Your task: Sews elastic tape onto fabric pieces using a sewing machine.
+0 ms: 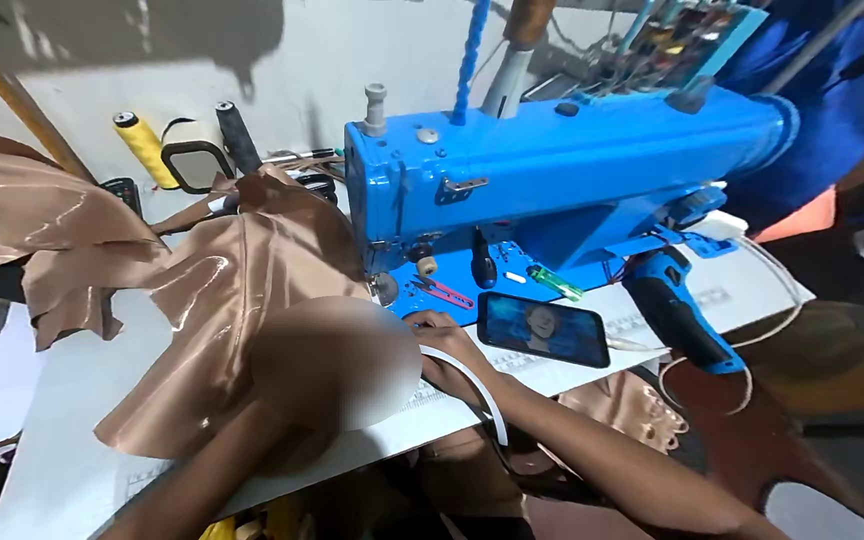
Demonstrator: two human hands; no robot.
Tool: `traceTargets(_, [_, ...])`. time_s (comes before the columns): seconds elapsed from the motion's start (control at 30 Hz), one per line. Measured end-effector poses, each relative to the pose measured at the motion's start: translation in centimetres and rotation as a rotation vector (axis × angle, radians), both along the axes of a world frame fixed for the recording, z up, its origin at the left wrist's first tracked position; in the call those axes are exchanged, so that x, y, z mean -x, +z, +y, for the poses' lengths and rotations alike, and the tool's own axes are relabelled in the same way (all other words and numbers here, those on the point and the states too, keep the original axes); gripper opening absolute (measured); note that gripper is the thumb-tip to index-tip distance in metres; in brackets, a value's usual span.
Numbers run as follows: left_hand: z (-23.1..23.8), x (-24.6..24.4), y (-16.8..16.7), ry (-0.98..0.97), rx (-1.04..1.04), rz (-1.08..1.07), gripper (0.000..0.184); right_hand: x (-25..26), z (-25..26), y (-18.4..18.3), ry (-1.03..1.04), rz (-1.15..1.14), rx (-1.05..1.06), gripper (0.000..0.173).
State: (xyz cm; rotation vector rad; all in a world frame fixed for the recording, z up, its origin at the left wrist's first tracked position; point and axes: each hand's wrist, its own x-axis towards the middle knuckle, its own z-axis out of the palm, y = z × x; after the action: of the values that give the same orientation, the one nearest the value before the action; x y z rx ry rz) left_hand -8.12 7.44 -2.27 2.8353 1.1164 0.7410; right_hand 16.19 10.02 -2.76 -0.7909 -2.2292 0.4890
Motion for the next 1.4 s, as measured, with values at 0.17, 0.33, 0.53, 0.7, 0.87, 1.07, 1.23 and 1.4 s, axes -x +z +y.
traceTargets(0.17, [0.1,0.1,0.3,0.0,0.0,0.034,0.04,0.1,0.2,0.0,-0.002,-0.018,-0.01,0.032])
traceTargets(0.33, [0.3,0.0,0.4,0.015,0.009,0.037,0.04,0.1,0.5,0.2,-0.013,-0.045,-0.015,0.031])
traceTargets(0.53, [0.9,0.2,0.1,0.018,-0.026,0.046,0.04,0.3,0.8,0.2,-0.037,-0.06,-0.067,0.032])
traceTargets(0.7, [1.1,0.2,0.4,0.036,-0.026,0.062,0.039,0.5,1.3,0.4,-0.034,-0.085,-0.081,0.032])
traceTargets(0.87, [1.3,0.1,0.8,0.043,0.0,0.092,0.036,0.8,1.8,0.3,-0.044,-0.115,-0.108,0.032])
traceTargets(1.07, [1.8,0.0,0.6,0.059,0.017,0.083,0.036,0.9,2.3,0.2,-0.044,-0.143,-0.151,0.029])
traceTargets(1.23, [2.4,0.2,0.3,0.061,-0.007,0.088,0.041,1.0,2.7,-0.1,-0.062,-0.175,-0.183,0.027])
traceTargets(1.4, [3.0,0.3,0.1,0.035,-0.061,0.121,0.032,1.2,2.7,-0.3,-0.08,-0.176,-0.192,0.023])
